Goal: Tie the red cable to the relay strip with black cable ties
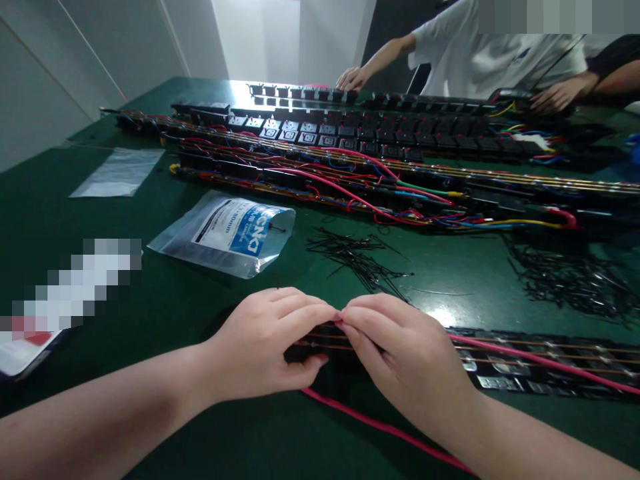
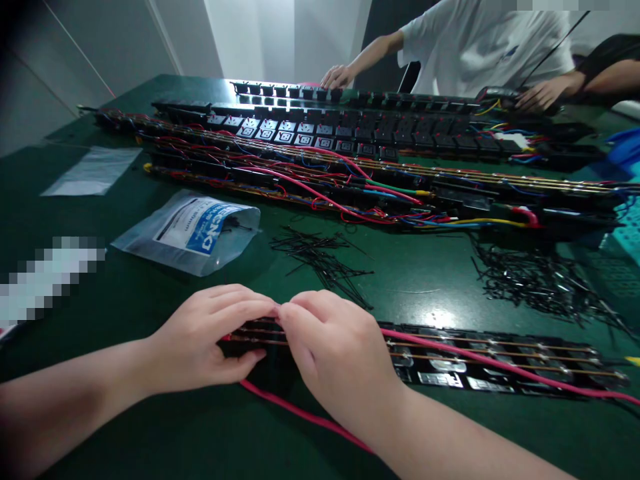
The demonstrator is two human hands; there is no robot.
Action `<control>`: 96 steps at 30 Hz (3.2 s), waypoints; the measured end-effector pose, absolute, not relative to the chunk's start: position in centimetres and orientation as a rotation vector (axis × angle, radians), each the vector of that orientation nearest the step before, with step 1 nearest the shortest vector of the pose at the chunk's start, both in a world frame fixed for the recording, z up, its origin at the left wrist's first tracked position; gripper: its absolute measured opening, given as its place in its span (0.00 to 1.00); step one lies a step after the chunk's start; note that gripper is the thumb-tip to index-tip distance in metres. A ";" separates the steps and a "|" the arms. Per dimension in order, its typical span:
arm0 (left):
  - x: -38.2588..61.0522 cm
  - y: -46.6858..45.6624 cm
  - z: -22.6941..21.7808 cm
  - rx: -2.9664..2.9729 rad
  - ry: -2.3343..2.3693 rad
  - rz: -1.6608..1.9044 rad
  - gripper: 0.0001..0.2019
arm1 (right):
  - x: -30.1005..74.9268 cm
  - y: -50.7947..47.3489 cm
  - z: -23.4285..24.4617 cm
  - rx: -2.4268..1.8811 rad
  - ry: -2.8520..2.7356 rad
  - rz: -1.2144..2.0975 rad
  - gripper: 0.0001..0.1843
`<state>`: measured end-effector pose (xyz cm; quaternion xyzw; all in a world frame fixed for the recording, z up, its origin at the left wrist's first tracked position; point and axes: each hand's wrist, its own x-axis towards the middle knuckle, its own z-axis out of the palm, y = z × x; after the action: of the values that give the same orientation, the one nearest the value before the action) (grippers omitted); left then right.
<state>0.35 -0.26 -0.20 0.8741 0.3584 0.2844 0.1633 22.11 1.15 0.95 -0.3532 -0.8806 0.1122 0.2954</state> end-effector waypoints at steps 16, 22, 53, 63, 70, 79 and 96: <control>0.5 -0.4 0.1 2.454 1.084 0.809 0.18 | 22.0 1.2 1.4 -0.842 -2.378 0.319 0.10; 0.3 -0.5 0.1 2.503 1.114 0.829 0.18 | 22.2 1.2 1.2 -0.861 -2.364 0.350 0.10; 0.6 -0.4 0.8 2.417 1.166 0.697 0.15 | 22.0 1.3 1.4 -0.932 -2.353 0.286 0.13; 0.2 -0.2 0.2 2.553 1.132 0.756 0.12 | 21.7 1.0 1.4 -0.944 -2.370 0.253 0.11; 0.0 -0.2 0.3 2.571 1.118 0.718 0.12 | 21.6 1.1 1.5 -0.947 -2.443 0.222 0.11; 0.0 -0.1 0.1 2.572 1.101 0.733 0.12 | 21.7 1.2 1.2 -0.891 -2.504 0.139 0.06; 0.1 -0.1 0.0 2.495 1.122 0.768 0.16 | 21.7 1.0 2.0 -0.686 -2.551 0.011 0.09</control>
<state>0.05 -0.10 0.05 0.8683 0.3903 0.2673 0.1494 21.67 1.03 2.05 -0.2516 -0.9357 0.0039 0.2474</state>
